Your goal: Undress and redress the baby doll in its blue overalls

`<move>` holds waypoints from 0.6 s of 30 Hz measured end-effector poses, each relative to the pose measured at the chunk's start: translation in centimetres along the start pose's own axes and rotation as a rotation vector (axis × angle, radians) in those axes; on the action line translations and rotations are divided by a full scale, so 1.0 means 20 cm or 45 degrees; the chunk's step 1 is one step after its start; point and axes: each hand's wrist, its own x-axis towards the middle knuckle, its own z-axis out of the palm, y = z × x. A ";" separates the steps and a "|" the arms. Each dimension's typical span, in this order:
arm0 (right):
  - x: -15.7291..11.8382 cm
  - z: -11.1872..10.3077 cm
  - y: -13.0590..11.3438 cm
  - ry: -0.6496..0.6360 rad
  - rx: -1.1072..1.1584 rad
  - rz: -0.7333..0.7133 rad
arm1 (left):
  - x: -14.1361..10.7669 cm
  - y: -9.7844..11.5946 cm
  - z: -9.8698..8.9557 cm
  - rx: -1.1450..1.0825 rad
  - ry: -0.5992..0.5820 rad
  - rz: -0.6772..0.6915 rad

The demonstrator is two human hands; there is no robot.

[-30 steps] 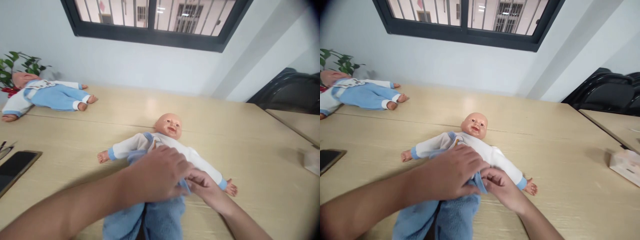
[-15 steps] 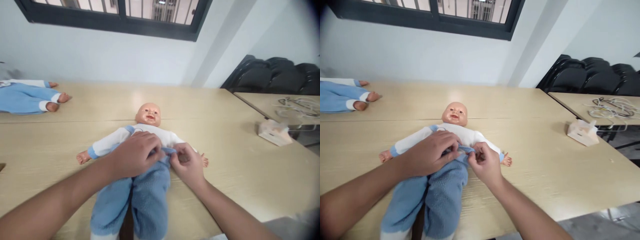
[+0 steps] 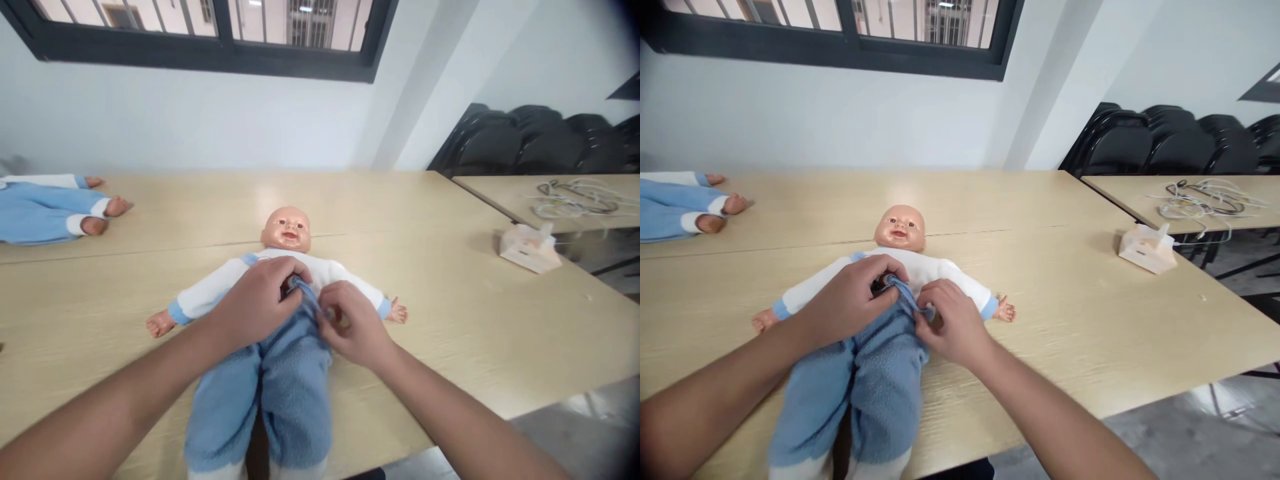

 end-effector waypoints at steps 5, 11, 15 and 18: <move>0.01 0.01 -0.02 -0.079 0.413 0.372 | 0.00 0.00 -0.01 0.017 -0.027 0.059; 0.04 -0.01 0.00 -0.205 0.736 0.511 | 0.00 0.00 -0.02 0.043 -0.099 0.127; 0.05 -0.01 0.01 -0.141 0.621 0.347 | 0.00 -0.02 -0.01 0.097 -0.078 0.173; 0.04 0.00 0.02 0.149 0.162 0.114 | 0.00 -0.05 0.02 0.188 -0.031 0.215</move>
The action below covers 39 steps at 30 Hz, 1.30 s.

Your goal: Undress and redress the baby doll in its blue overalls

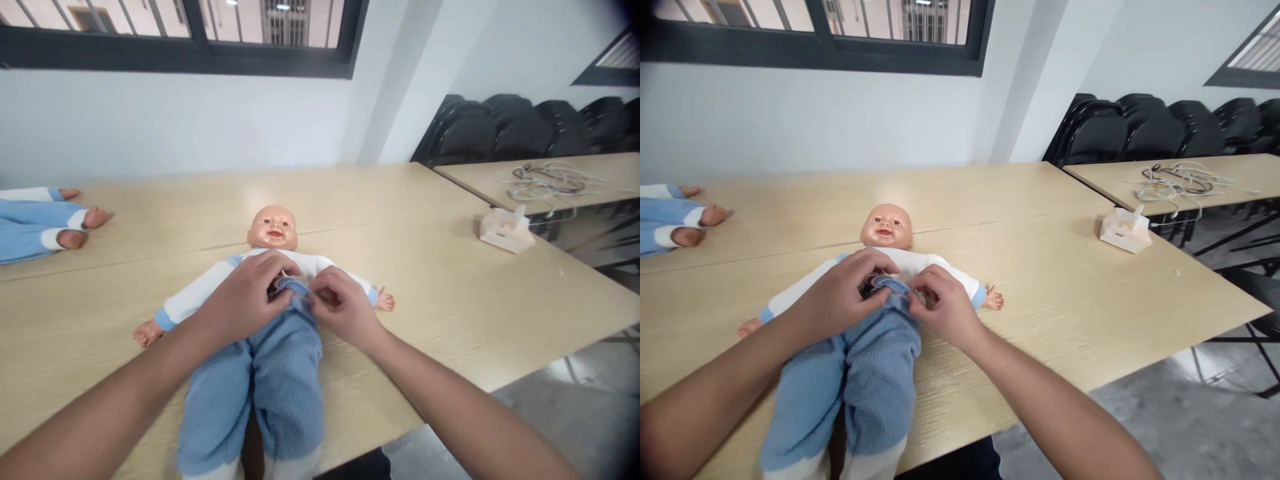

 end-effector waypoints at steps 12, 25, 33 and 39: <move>0.01 0.03 0.05 0.002 -0.263 -0.113 | -0.01 0.00 0.04 0.082 0.116 -0.027; -0.03 0.07 0.05 0.327 -0.594 -0.016 | -0.02 -0.04 0.08 0.322 0.123 0.017; -0.03 -0.13 0.06 -0.106 -0.723 -0.142 | -0.02 -0.03 0.04 0.107 0.076 0.073; -0.28 -0.47 0.29 0.097 -0.915 0.274 | -0.02 -0.02 0.01 0.087 0.069 0.134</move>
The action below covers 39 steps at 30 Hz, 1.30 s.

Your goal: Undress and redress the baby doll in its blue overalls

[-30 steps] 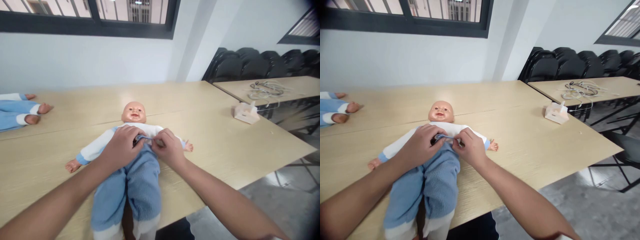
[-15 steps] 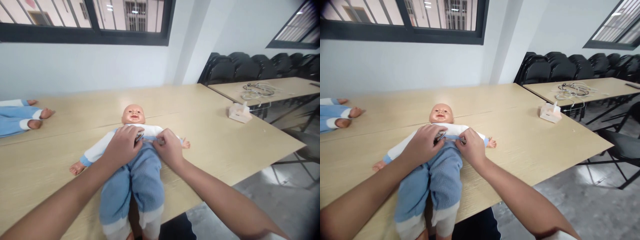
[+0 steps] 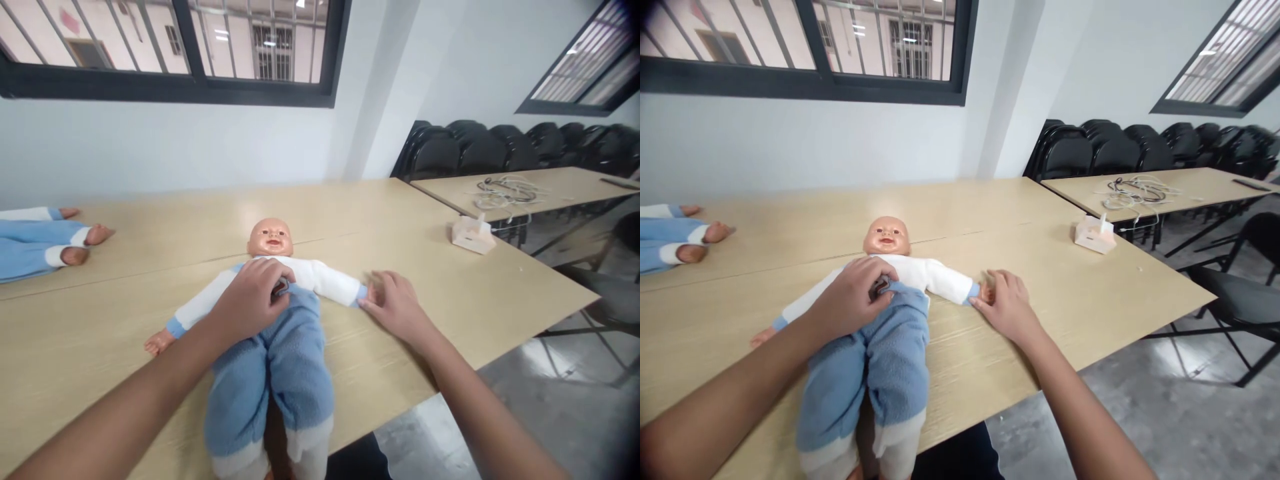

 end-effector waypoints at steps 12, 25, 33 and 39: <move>0.32 0.01 -0.46 0.099 0.843 -0.241 | -0.02 -0.02 0.03 0.095 0.264 0.268; 0.34 0.04 -0.64 -0.682 1.320 -0.382 | 0.01 -0.11 -0.08 0.101 0.158 0.230; 0.26 0.00 -0.72 -0.579 1.177 -0.060 | 0.02 -0.15 -0.18 0.387 -0.213 0.210; 0.25 0.00 -0.70 -0.634 1.136 0.026 | 0.02 -0.14 -0.11 0.482 -0.058 0.177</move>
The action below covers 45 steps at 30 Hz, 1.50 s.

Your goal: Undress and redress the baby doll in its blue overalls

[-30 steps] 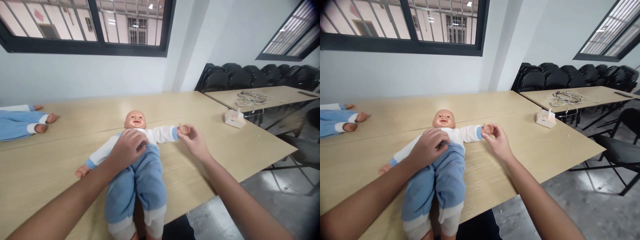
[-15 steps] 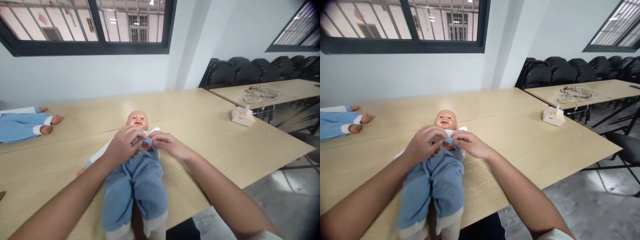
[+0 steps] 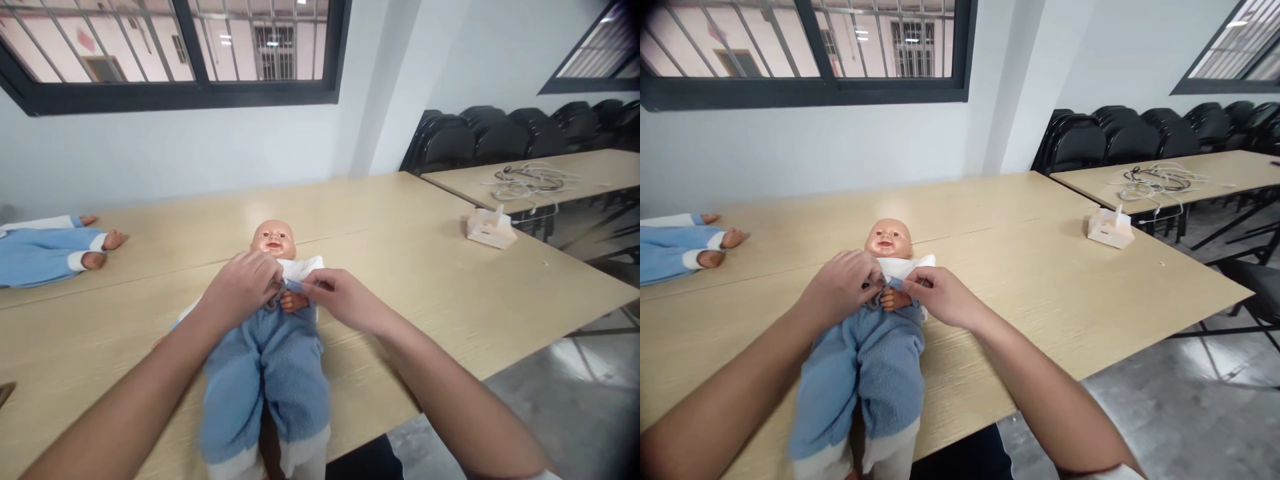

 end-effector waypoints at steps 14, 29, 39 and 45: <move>0.00 -0.10 0.00 -0.112 0.369 0.120 | -0.02 0.09 0.03 -0.086 -0.104 0.139; 0.05 -0.18 0.14 -0.177 0.674 0.204 | -0.05 0.20 0.02 -0.125 0.082 0.403; 0.08 -0.15 0.19 -0.141 0.829 0.197 | -0.06 0.33 0.00 -0.060 0.127 0.015; 0.11 -0.17 0.27 -0.199 0.682 0.132 | -0.10 0.41 -0.06 -0.163 0.169 0.121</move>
